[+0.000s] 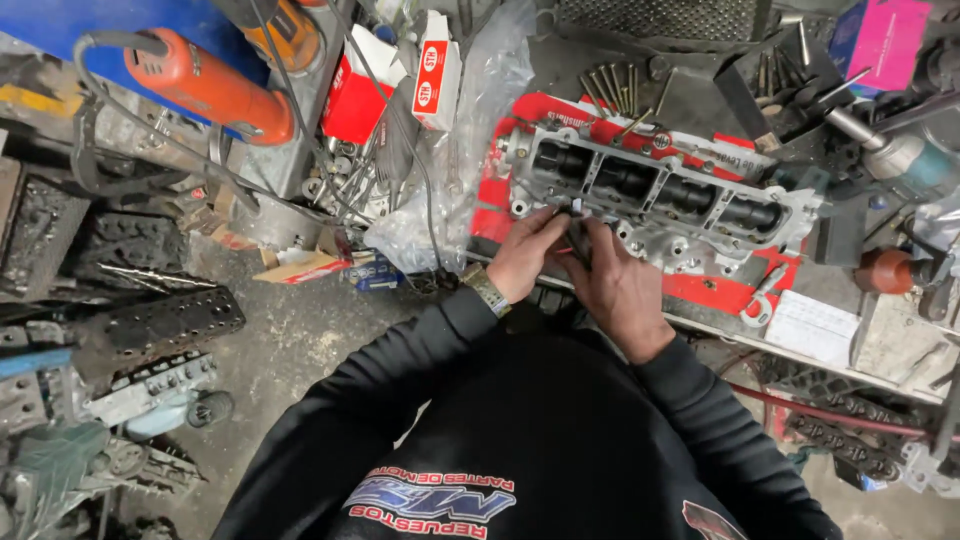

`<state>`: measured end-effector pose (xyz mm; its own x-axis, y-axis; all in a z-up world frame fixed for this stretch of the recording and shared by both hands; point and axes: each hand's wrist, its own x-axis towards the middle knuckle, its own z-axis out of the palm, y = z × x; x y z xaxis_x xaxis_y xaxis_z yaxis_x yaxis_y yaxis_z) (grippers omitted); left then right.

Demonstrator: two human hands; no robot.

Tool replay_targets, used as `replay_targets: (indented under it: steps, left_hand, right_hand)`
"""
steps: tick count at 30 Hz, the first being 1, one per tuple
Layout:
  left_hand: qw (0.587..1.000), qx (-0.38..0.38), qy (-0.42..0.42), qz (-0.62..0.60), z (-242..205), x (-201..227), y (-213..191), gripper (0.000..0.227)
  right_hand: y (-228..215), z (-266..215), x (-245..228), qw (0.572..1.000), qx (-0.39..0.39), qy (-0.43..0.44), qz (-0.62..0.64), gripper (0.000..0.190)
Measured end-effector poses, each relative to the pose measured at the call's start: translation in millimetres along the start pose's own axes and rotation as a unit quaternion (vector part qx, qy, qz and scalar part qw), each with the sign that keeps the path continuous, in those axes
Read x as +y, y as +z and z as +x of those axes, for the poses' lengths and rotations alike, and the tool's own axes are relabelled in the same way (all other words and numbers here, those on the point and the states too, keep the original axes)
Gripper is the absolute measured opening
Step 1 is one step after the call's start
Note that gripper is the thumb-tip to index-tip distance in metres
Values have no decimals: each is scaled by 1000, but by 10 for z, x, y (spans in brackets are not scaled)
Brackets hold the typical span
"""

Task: The person places small metal components into the cylinder head and rotates the camshaft by hand. They then use a pen to mark a piece of paper on the workbench before continuing to adjust the camshaft and components within the cylinder head.

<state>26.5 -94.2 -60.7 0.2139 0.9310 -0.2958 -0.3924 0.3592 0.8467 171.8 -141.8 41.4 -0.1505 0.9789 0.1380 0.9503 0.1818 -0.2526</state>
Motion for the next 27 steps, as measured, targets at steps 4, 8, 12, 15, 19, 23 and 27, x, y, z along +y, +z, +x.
replay_targets:
  steps: [4,8,12,15,19,23,27]
  left_hand:
    - [998,30,-38,-33,-17,-185,-62,34]
    - [993,70,-51,-79,-195,237,237,38]
    - [991,111,-53,-54,-37,125,79,37]
    - [991,122,-35,-34,202,108,-66,32]
    - [995,96,-41,-9,234,435,-20,35]
    - [997,50,-65,-3,181,625,-192,42]
    - [998,39,-51,0,254,705,-265,47]
  right_hand:
    - [-106,-136,205,994,-86,27,58,53]
    - [14,-274,483,995,-79,-55,-31,31]
    - [8,-232,357,986,58,-140,-75,41]
    - [-129,-166,204,975,86,-183,-94,46]
    - [-44,-60,122,974,92,-176,-112,51]
    - [64,38,8,966,156,-172,-109,42]
    - [76,115,-179,961,199,-129,-146,38]
